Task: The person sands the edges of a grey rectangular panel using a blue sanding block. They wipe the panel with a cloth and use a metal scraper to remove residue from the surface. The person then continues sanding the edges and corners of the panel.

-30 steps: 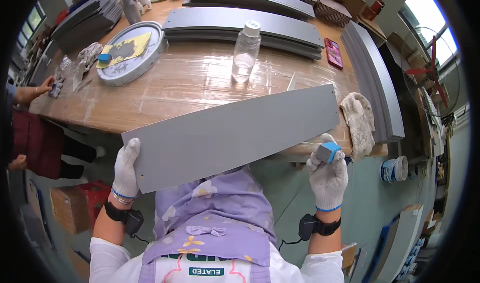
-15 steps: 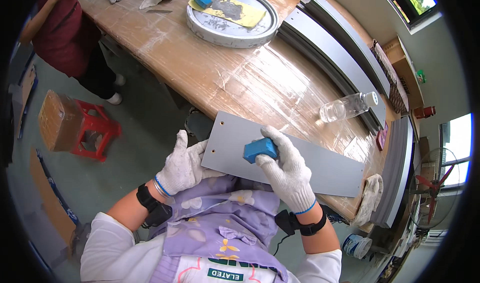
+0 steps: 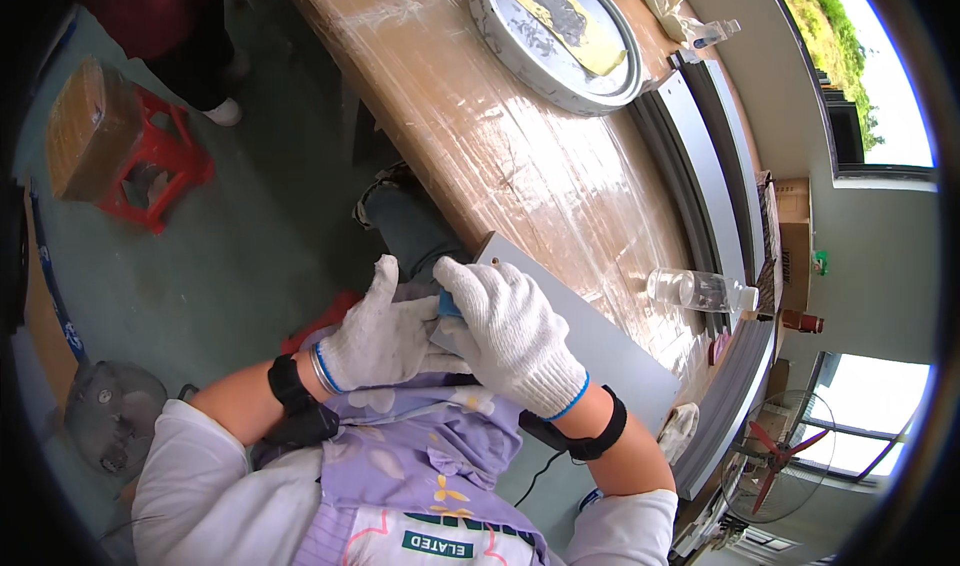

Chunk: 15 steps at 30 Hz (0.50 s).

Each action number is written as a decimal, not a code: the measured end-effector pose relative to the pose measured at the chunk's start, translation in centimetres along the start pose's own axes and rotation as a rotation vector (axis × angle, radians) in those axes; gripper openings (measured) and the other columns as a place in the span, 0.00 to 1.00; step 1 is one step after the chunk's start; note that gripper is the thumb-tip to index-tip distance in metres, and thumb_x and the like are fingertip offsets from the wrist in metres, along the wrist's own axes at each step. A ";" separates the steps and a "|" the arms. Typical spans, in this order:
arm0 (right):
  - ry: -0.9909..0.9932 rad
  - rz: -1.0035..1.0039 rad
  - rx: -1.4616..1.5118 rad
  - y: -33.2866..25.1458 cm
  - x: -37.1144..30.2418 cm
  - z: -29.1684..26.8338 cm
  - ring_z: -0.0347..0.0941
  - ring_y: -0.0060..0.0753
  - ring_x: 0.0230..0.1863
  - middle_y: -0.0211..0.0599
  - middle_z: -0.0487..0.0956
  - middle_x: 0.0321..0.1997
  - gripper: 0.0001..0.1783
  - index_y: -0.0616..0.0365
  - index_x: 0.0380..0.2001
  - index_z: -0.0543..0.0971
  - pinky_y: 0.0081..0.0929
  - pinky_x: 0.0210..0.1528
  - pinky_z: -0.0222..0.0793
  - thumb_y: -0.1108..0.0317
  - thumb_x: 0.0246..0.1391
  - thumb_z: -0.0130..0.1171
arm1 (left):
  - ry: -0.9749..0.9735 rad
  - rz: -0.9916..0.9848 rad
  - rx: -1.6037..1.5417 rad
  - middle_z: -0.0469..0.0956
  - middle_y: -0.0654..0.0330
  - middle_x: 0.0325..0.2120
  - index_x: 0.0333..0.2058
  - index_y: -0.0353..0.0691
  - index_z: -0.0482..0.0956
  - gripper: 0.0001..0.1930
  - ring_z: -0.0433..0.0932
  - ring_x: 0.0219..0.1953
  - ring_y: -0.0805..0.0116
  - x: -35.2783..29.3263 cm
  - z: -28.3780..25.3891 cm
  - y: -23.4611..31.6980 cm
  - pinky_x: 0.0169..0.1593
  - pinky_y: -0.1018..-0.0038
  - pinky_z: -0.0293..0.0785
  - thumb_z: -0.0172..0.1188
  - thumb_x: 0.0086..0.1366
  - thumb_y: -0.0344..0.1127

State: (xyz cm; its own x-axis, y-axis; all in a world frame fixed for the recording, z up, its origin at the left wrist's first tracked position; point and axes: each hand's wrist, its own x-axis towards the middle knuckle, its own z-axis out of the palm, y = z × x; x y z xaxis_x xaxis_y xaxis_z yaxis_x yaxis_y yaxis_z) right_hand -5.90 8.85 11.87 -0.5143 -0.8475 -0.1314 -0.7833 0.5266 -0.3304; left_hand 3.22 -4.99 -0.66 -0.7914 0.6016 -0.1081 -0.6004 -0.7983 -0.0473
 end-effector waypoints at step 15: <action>0.098 -0.013 -0.017 -0.4 -1.1 0.5 0.74 0.53 0.47 0.45 0.78 0.48 0.33 0.57 0.57 0.71 0.43 0.52 0.70 0.72 0.44 0.65 | -0.054 0.005 -0.112 0.67 0.48 0.63 0.68 0.30 0.56 0.59 0.65 0.65 0.54 0.2 -0.9 -0.5 0.70 0.55 0.56 0.37 0.57 0.83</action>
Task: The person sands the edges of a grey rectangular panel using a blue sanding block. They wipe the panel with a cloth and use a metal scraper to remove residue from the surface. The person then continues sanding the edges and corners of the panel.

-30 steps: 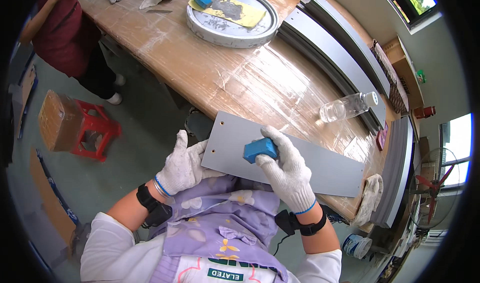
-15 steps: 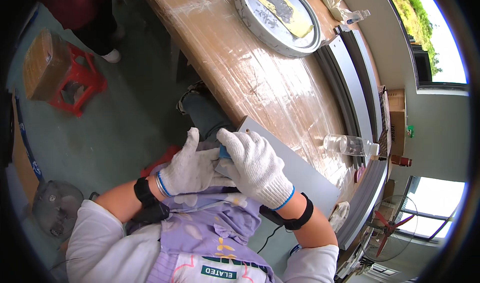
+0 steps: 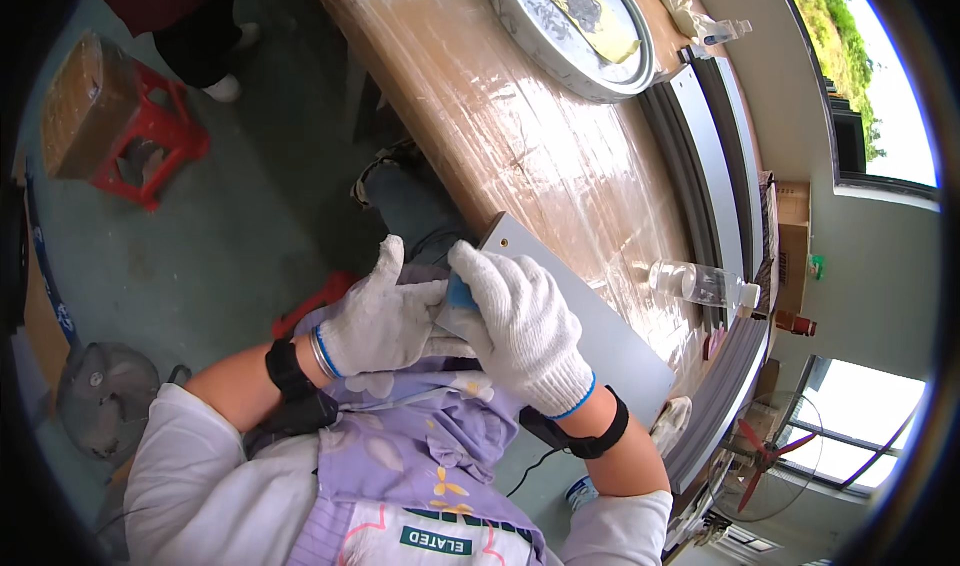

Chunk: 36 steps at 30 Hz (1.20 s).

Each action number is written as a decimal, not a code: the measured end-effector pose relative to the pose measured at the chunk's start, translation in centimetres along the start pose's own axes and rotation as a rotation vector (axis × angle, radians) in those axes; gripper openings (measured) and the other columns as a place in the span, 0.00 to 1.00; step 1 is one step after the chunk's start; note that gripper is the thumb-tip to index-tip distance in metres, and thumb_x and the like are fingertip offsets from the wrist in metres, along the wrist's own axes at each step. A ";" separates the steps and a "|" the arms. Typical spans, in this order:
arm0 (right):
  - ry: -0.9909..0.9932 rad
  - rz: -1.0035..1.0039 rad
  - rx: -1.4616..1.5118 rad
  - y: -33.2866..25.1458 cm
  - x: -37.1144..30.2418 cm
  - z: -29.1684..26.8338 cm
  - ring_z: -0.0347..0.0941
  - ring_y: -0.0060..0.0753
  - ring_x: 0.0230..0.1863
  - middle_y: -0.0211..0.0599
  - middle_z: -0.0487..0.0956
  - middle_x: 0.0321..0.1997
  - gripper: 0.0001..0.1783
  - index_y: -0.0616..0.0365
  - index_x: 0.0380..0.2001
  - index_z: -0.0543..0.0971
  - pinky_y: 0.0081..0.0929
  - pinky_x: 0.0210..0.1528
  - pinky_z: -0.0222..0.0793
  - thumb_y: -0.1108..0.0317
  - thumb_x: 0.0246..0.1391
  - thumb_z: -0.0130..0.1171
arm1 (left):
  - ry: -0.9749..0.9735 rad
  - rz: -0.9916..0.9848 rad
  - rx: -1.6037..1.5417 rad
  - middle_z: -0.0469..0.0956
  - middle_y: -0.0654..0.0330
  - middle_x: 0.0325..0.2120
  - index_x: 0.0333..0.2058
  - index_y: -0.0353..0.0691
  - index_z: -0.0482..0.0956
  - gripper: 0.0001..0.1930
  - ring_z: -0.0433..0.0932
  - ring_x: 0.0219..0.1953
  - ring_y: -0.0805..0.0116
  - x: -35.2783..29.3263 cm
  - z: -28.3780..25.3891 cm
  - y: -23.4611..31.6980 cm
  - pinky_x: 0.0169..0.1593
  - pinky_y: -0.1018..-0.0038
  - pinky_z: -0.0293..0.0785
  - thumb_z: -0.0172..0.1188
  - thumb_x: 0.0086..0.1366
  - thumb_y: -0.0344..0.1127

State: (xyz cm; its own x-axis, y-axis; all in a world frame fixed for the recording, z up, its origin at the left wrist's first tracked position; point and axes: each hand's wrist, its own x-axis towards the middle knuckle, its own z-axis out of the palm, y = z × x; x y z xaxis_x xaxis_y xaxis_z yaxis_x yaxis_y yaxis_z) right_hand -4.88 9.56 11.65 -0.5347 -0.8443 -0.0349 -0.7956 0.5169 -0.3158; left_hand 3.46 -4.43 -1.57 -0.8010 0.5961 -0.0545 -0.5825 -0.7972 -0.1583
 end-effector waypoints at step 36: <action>0.150 0.489 0.283 6.6 3.6 -1.4 0.76 0.49 0.53 0.49 0.78 0.50 0.25 0.58 0.57 0.73 0.38 0.57 0.70 0.69 0.55 0.60 | 0.042 0.051 0.290 0.68 0.56 0.60 0.69 0.41 0.55 0.30 0.72 0.60 0.61 0.5 1.3 0.1 0.60 0.58 0.74 0.48 0.75 0.48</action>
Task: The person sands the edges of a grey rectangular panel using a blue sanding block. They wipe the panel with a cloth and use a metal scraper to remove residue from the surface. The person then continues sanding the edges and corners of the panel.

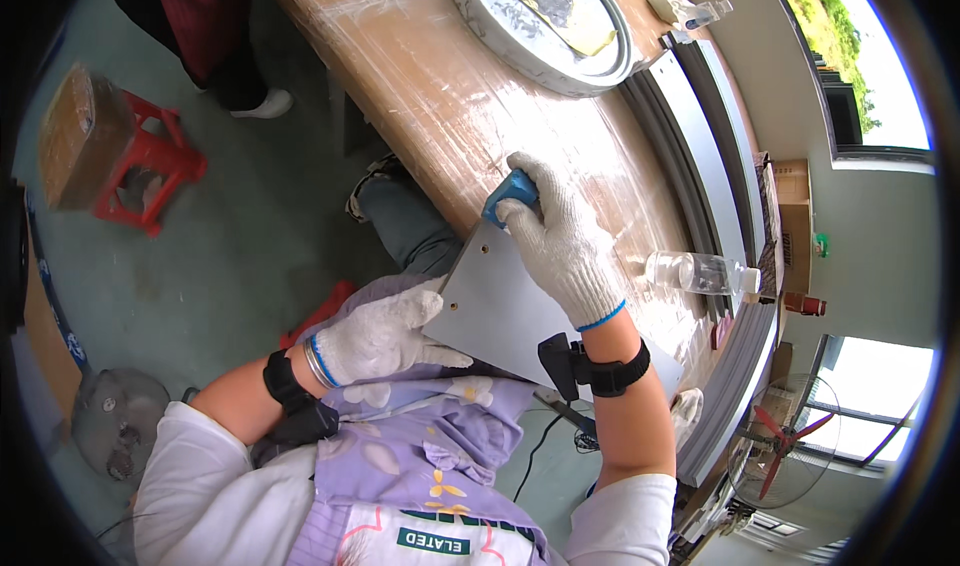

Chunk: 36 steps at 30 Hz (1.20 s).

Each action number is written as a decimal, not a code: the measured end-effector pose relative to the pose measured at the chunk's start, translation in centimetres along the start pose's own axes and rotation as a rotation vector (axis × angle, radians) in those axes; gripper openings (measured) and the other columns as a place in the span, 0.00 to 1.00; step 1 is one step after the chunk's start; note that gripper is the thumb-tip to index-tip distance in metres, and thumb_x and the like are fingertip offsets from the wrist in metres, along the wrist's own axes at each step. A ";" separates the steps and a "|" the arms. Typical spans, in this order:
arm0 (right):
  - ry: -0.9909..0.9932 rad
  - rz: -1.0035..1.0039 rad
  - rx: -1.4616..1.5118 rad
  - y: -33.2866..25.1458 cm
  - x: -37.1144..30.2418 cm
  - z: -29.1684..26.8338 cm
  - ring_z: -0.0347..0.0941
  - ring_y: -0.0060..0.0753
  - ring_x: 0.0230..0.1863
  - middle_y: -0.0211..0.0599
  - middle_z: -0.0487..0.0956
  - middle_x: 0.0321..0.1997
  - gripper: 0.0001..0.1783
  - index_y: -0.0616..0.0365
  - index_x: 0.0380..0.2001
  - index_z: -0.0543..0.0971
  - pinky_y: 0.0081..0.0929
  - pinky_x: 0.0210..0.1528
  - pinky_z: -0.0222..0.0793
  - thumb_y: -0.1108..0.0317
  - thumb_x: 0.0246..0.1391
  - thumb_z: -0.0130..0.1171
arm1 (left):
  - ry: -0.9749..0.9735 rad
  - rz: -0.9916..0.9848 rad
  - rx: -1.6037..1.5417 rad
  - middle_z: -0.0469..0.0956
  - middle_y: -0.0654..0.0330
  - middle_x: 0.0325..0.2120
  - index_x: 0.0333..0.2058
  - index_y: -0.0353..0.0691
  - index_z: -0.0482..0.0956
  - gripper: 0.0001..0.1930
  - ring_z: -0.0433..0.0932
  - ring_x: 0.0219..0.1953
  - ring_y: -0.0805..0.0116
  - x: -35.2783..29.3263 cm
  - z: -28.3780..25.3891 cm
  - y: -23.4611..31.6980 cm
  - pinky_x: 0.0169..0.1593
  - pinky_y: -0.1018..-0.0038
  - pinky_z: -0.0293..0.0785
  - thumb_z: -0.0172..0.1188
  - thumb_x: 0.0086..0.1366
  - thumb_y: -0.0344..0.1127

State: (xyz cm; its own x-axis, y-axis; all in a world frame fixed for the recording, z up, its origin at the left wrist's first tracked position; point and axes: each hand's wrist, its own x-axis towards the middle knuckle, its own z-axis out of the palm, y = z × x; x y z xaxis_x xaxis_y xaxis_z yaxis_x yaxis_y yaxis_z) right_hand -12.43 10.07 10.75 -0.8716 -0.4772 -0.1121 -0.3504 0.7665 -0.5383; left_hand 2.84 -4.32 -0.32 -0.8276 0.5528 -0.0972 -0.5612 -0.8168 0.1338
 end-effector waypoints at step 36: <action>0.077 -0.015 -0.183 3.0 -3.9 -1.6 0.75 0.57 0.50 0.56 0.78 0.48 0.24 0.62 0.54 0.74 0.43 0.54 0.71 0.70 0.53 0.61 | 0.210 -0.046 0.250 0.69 0.55 0.55 0.64 0.35 0.61 0.25 0.74 0.56 0.61 1.3 -0.2 0.1 0.56 0.57 0.78 0.52 0.71 0.31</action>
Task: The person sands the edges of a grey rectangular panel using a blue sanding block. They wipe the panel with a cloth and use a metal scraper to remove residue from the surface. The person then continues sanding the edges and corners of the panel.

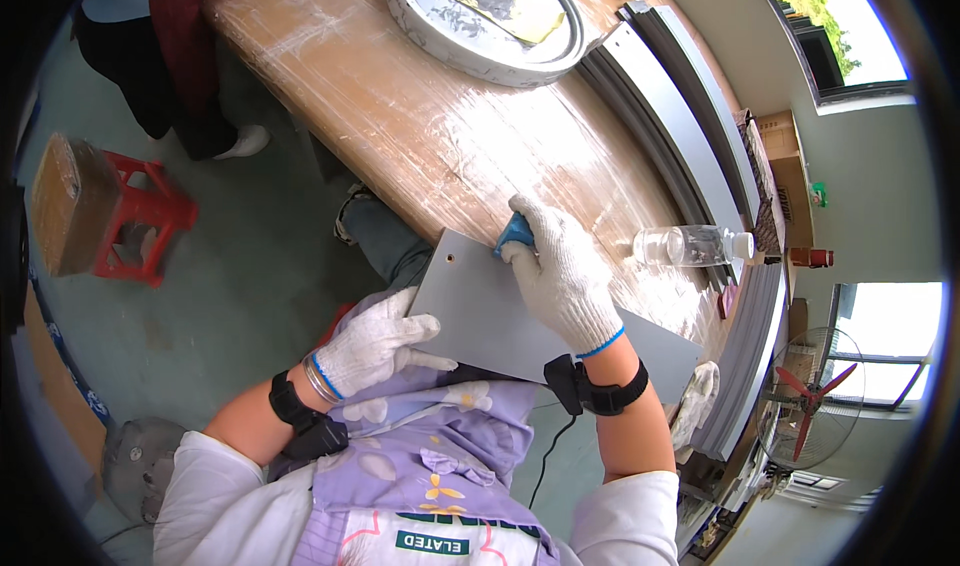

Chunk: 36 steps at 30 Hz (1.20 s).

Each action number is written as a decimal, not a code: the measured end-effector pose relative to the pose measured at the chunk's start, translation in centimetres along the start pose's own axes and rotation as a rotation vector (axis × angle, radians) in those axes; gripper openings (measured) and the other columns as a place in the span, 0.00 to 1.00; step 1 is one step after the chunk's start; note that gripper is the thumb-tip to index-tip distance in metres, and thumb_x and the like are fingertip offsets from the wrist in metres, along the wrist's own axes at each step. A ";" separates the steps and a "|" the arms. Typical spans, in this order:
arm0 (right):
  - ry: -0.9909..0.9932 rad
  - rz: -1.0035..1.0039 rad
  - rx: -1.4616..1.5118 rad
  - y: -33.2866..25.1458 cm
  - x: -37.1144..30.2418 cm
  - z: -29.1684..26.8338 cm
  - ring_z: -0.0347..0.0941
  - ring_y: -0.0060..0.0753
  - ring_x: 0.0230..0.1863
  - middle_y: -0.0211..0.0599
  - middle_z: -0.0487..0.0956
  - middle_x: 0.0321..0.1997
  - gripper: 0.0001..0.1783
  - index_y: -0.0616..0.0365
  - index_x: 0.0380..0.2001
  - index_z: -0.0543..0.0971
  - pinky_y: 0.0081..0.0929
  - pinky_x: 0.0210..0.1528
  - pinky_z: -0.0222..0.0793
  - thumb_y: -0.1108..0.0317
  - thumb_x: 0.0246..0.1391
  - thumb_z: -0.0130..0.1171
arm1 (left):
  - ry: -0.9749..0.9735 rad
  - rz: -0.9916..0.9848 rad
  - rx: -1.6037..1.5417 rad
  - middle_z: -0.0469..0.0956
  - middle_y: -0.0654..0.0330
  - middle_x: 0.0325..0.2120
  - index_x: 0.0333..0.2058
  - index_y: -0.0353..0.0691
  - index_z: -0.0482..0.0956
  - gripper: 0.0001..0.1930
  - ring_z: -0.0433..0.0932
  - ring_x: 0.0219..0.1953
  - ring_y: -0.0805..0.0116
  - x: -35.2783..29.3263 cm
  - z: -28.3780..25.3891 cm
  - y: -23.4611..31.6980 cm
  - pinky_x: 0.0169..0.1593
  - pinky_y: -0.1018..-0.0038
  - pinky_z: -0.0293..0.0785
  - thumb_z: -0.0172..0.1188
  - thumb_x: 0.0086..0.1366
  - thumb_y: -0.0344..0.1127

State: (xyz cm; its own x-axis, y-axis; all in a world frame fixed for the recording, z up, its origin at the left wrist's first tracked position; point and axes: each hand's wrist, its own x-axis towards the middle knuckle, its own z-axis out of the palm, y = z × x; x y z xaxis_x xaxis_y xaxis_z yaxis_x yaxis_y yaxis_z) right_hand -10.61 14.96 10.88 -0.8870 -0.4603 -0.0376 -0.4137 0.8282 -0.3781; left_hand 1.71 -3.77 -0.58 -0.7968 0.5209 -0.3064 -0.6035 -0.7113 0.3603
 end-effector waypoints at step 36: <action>0.399 0.621 -0.245 13.8 -12.5 -4.9 0.76 0.55 0.47 0.52 0.79 0.44 0.25 0.61 0.54 0.73 0.45 0.51 0.73 0.66 0.53 0.62 | 0.158 0.156 0.078 0.69 0.42 0.56 0.63 0.35 0.57 0.22 0.76 0.54 0.39 1.0 2.6 -1.3 0.46 0.42 0.84 0.46 0.73 0.32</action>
State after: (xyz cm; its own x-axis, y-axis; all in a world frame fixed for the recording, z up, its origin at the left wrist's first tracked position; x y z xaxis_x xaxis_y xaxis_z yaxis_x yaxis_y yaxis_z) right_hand -6.24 33.75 10.66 -0.9586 0.2224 0.1780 0.1906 0.9652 -0.1792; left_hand 1.59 -1.09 0.94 -0.8697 0.3229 -0.3734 -0.4788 -0.7358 0.4789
